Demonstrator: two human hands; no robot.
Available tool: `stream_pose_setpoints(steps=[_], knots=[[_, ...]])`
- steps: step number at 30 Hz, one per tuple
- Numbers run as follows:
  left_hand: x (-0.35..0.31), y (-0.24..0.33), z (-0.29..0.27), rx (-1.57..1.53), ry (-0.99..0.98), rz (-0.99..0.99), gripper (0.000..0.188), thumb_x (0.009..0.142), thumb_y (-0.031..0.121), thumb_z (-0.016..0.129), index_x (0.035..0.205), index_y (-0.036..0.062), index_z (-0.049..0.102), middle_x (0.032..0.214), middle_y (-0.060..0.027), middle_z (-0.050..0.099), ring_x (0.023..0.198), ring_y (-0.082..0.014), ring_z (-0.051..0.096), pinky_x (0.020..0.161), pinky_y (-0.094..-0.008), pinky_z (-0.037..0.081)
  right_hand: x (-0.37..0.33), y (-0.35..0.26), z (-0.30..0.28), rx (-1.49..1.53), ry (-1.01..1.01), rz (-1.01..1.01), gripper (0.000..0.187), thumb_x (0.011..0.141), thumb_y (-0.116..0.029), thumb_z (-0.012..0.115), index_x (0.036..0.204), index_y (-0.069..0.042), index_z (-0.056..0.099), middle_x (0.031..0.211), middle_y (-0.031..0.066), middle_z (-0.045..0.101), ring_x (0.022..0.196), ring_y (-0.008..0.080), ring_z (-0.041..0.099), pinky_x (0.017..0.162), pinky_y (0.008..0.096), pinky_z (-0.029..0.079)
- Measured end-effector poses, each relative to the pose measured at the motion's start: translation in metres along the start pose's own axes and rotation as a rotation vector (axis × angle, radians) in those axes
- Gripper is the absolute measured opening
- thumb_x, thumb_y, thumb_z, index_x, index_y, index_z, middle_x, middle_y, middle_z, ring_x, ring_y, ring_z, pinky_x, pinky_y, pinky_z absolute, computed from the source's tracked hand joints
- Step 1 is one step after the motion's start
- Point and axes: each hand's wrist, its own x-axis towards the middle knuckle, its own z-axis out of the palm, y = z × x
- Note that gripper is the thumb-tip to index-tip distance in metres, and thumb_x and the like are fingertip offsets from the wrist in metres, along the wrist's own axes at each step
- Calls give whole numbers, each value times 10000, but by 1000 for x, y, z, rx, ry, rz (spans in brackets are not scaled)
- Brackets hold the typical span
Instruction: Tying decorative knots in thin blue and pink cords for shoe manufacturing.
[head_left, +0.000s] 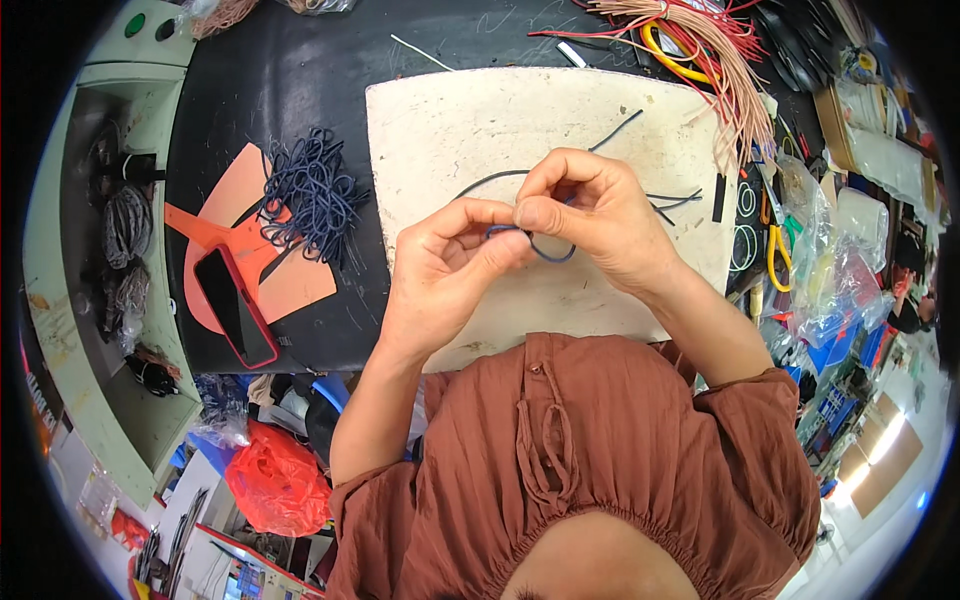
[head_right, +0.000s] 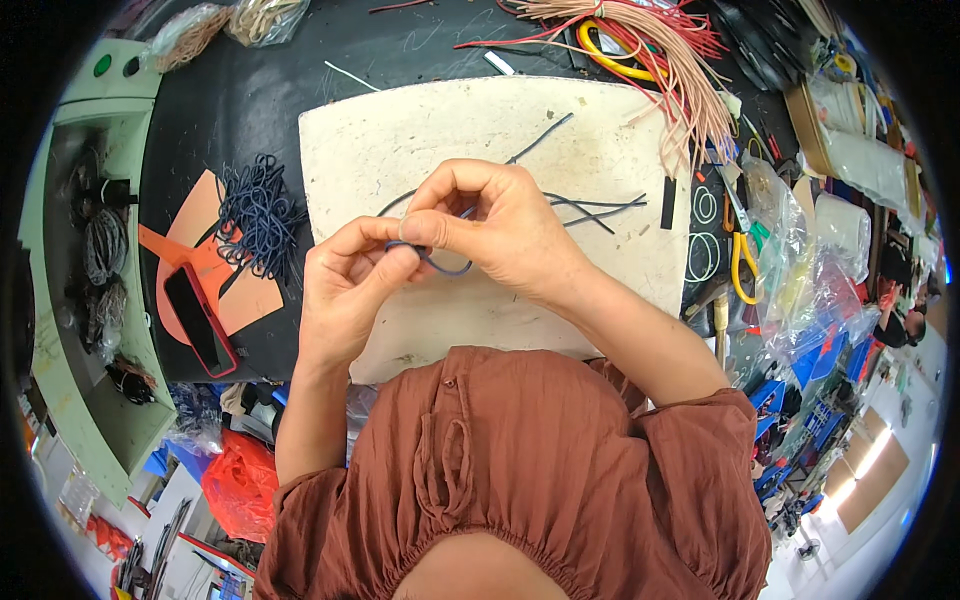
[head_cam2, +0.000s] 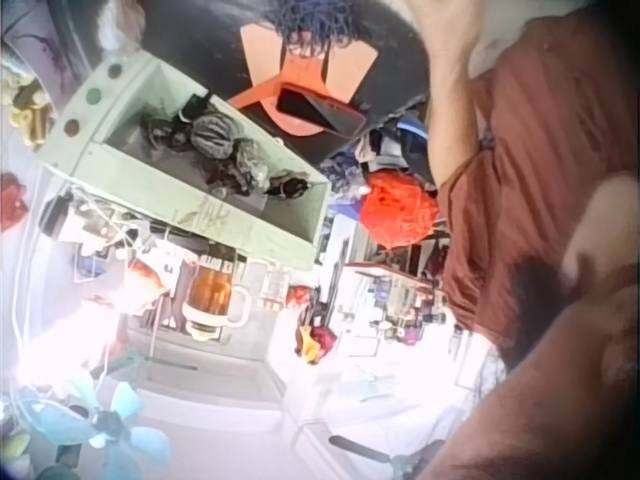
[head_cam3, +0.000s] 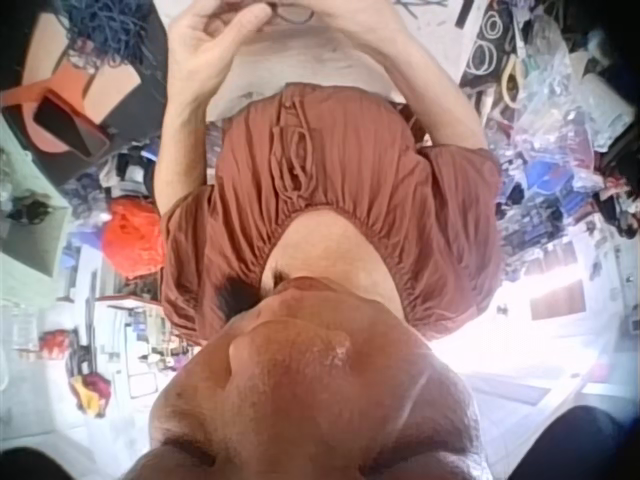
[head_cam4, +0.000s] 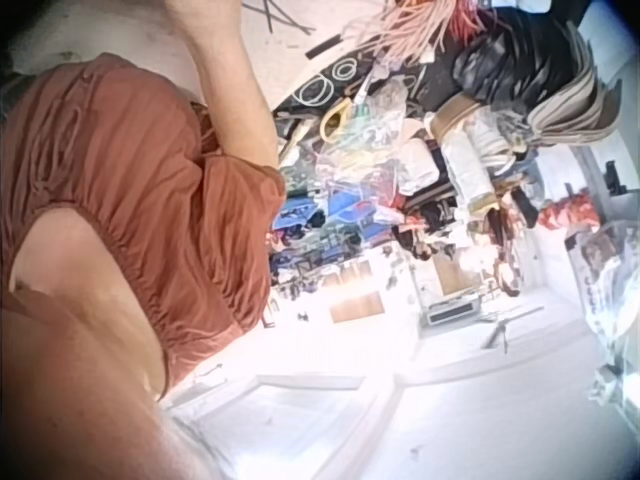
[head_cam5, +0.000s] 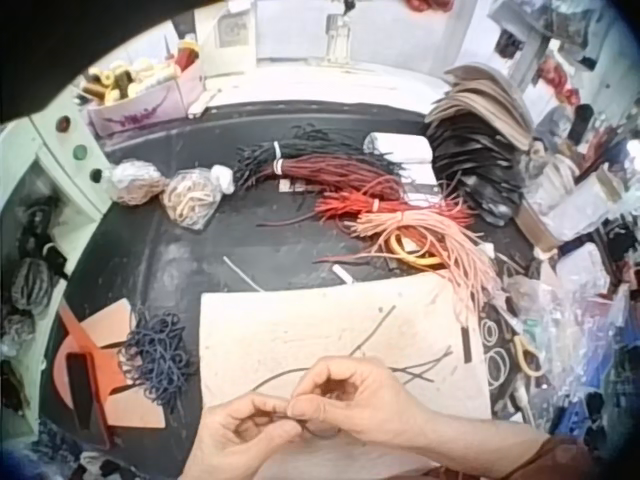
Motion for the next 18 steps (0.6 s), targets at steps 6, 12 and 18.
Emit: stream_pose_setpoints(steps=[6,12,18], knots=[[-3,3,1,201,157,60,125,803,-15,620,913,-73,609,809,-96,640,695,-121,624,627,-213,508,-4,-5,4,-69,-12,3,163,859,-135,587,901,20,619,808,16,616,737,76,546,669,225,453],[-5,13,-4,412,36,20,84,787,-38,625,861,-71,600,781,-97,631,664,-118,612,598,-206,493,-7,-15,-7,-544,-242,-79,116,834,-57,563,898,19,623,799,63,625,703,112,577,655,217,461],[-2,6,-15,404,115,69,154,771,53,687,846,-27,578,749,-61,624,654,-70,596,537,-158,444,-11,-18,-1,-587,-89,-130,101,804,-30,569,872,17,627,776,94,623,697,154,594,634,253,462]])
